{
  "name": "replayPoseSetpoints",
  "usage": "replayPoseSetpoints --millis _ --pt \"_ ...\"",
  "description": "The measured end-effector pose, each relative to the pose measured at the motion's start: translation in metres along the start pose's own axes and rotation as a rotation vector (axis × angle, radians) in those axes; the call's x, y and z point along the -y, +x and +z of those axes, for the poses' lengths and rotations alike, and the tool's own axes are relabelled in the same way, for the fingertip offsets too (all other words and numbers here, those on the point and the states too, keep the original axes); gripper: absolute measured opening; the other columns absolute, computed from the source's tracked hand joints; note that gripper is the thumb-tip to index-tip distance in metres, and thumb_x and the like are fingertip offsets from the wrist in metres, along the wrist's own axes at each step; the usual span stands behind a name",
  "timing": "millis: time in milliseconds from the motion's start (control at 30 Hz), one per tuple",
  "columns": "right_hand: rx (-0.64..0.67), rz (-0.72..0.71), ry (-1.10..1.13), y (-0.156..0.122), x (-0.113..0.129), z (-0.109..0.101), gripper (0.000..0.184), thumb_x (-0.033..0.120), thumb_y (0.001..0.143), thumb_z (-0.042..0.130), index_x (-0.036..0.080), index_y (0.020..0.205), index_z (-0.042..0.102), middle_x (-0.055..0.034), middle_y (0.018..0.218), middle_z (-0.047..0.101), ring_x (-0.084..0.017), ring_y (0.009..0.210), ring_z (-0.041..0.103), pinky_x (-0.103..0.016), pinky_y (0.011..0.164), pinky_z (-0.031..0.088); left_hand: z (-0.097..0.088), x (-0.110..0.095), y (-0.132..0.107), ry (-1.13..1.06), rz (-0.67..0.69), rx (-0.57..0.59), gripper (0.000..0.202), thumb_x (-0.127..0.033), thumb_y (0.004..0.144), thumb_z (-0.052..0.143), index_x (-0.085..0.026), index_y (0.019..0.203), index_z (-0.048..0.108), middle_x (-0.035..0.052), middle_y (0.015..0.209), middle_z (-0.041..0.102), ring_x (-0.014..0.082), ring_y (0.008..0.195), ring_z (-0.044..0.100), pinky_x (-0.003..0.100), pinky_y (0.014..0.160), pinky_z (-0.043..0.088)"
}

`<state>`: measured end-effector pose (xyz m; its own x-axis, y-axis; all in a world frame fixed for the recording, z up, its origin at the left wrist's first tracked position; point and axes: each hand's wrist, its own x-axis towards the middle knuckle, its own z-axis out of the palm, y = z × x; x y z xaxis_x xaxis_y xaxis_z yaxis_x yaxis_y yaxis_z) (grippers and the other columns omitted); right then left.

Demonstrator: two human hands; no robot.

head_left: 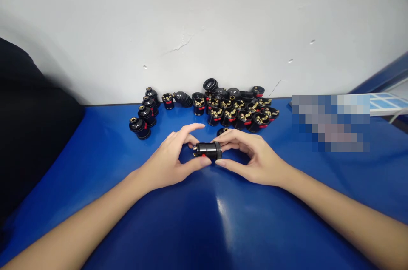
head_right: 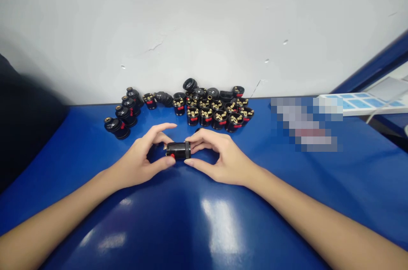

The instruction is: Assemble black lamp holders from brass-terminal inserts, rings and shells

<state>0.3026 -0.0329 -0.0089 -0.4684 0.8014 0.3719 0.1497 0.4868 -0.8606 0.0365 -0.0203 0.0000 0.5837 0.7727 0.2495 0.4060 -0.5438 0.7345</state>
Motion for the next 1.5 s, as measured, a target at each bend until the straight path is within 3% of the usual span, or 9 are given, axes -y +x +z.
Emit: replayPoseSetpoints --millis 100,300,467,633,733,933,1267,1400,1500 --pt "0.012 -0.011 -0.003 0.0 0.0 -0.001 0.034 0.023 0.092 0.086 0.02 0.123 0.071 -0.0084 0.114 0.076 -0.023 0.103 0.082 -0.039 0.1 0.07 0.0 -0.001 0.0 -0.017 -0.03 0.014 0.044 -0.037 0.111 0.056 -0.032 0.153 0.044 -0.0002 0.103 0.075 0.0188 0.099 0.067 0.037 0.095 0.048" --pt "-0.001 -0.009 -0.013 -0.001 0.0 -0.001 0.035 0.023 0.092 0.086 0.019 0.123 0.071 -0.0083 0.113 0.076 -0.022 0.104 0.081 -0.036 0.099 0.07 0.0 0.0 0.001 -0.051 0.085 -0.087 0.08 -0.034 0.092 0.084 -0.031 0.156 0.036 0.0043 0.125 0.071 0.0195 0.107 0.064 0.035 0.096 0.047" --pt "0.005 -0.015 -0.013 -0.002 0.0 0.0 0.034 0.023 0.092 0.086 0.02 0.122 0.071 -0.0082 0.113 0.076 -0.022 0.102 0.082 -0.038 0.099 0.07 0.0 0.0 0.0 -0.009 -0.07 0.016 0.048 -0.043 0.108 0.061 -0.03 0.151 0.046 0.0029 0.108 0.073 0.0208 0.102 0.066 0.038 0.095 0.047" --pt "-0.022 -0.022 -0.002 0.0 -0.001 0.0 0.033 0.022 0.092 0.086 0.021 0.121 0.071 -0.008 0.115 0.075 -0.022 0.105 0.081 -0.038 0.099 0.07 0.001 -0.002 0.001 -0.031 -0.01 -0.065 0.073 -0.036 0.094 0.081 -0.031 0.153 0.038 -0.0003 0.107 0.073 0.0179 0.095 0.064 0.035 0.094 0.048" --pt "-0.027 -0.037 -0.019 0.001 0.001 0.0 0.033 0.022 0.092 0.086 0.022 0.121 0.071 -0.0076 0.115 0.075 -0.022 0.105 0.08 -0.036 0.098 0.07 0.001 -0.003 0.0 -0.024 -0.041 -0.047 0.08 -0.041 0.091 0.084 -0.032 0.155 0.036 0.0009 0.112 0.073 0.0195 0.1 0.065 0.036 0.095 0.047" --pt "0.029 -0.129 -0.125 0.003 0.001 -0.002 0.03 0.021 0.095 0.083 0.022 0.122 0.072 -0.0099 0.117 0.076 -0.023 0.107 0.078 -0.039 0.096 0.07 0.0 -0.007 0.002 -0.072 -0.131 -0.036 0.048 -0.044 0.107 0.063 -0.027 0.149 0.046 -0.0012 0.097 0.075 0.0167 0.087 0.066 0.034 0.087 0.048" --pt "-0.02 0.017 0.032 0.0 0.0 0.003 0.04 0.025 0.091 0.087 0.022 0.128 0.071 -0.0087 0.117 0.074 -0.027 0.107 0.081 -0.045 0.099 0.071 0.01 0.002 0.001 -0.203 0.044 -0.163 0.053 -0.029 0.099 0.077 -0.027 0.139 0.042 0.0034 0.113 0.076 0.0152 0.097 0.074 0.033 0.092 0.059" --pt "-0.051 -0.038 -0.021 0.0 0.004 0.002 0.034 0.024 0.092 0.086 0.022 0.124 0.074 -0.0098 0.117 0.074 -0.026 0.107 0.08 -0.043 0.098 0.072 0.008 0.002 0.002 -0.19 0.069 -0.165 0.062 -0.028 0.096 0.081 -0.025 0.145 0.044 0.0066 0.117 0.077 0.0166 0.098 0.077 0.033 0.094 0.063" --pt "-0.069 -0.128 -0.107 0.0 0.005 0.0 0.032 0.02 0.092 0.085 0.025 0.122 0.075 -0.0096 0.117 0.076 -0.026 0.109 0.079 -0.041 0.096 0.071 0.004 -0.001 0.003 -0.082 0.085 -0.131 0.05 -0.031 0.096 0.082 -0.022 0.14 0.06 0.0062 0.114 0.081 0.0179 0.098 0.078 0.033 0.095 0.063"
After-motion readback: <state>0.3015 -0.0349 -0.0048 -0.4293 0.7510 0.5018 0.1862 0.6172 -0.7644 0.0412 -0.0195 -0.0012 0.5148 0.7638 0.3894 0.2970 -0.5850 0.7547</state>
